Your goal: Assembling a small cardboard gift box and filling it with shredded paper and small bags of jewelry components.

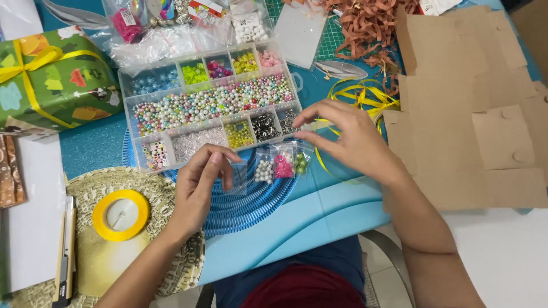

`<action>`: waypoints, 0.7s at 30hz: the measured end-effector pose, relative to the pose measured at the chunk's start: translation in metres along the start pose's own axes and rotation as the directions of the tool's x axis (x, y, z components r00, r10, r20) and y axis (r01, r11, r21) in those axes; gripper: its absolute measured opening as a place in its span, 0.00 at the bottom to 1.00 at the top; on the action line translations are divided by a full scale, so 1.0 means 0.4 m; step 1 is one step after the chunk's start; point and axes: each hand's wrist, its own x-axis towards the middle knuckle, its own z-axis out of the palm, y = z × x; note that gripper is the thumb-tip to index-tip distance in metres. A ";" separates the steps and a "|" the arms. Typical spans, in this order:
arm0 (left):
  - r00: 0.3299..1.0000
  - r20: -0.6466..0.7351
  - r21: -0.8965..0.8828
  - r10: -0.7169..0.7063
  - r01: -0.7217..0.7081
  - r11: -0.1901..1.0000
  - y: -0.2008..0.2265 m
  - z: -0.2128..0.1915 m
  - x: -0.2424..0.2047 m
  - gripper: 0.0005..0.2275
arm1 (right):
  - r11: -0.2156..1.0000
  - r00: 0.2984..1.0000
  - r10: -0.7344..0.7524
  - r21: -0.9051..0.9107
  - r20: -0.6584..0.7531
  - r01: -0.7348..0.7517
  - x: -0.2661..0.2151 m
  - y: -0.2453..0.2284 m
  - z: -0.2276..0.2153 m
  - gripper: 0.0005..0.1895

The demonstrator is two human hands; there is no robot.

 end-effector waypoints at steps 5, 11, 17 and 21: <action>0.999 0.042 0.290 0.018 -0.030 0.957 0.097 -0.019 0.010 0.10 | 0.999 0.992 -0.039 -0.017 -0.117 0.037 -0.028 -0.044 -0.068 0.05; 0.937 0.339 0.870 -0.077 -0.282 0.404 0.055 0.037 -0.145 0.22 | 0.984 0.887 -0.027 -0.170 -0.461 -0.058 -0.290 -0.085 -0.158 0.02; 0.947 0.322 0.946 0.000 -0.322 0.022 -0.110 0.090 -0.206 0.39 | 0.965 0.433 0.126 0.009 -0.893 -0.262 -0.548 0.087 -0.097 0.04; 0.952 0.270 0.960 -0.146 -0.277 -0.033 -0.134 0.106 -0.168 0.39 | 0.808 0.589 0.173 -0.229 -0.789 -0.543 -0.562 0.078 -0.078 0.06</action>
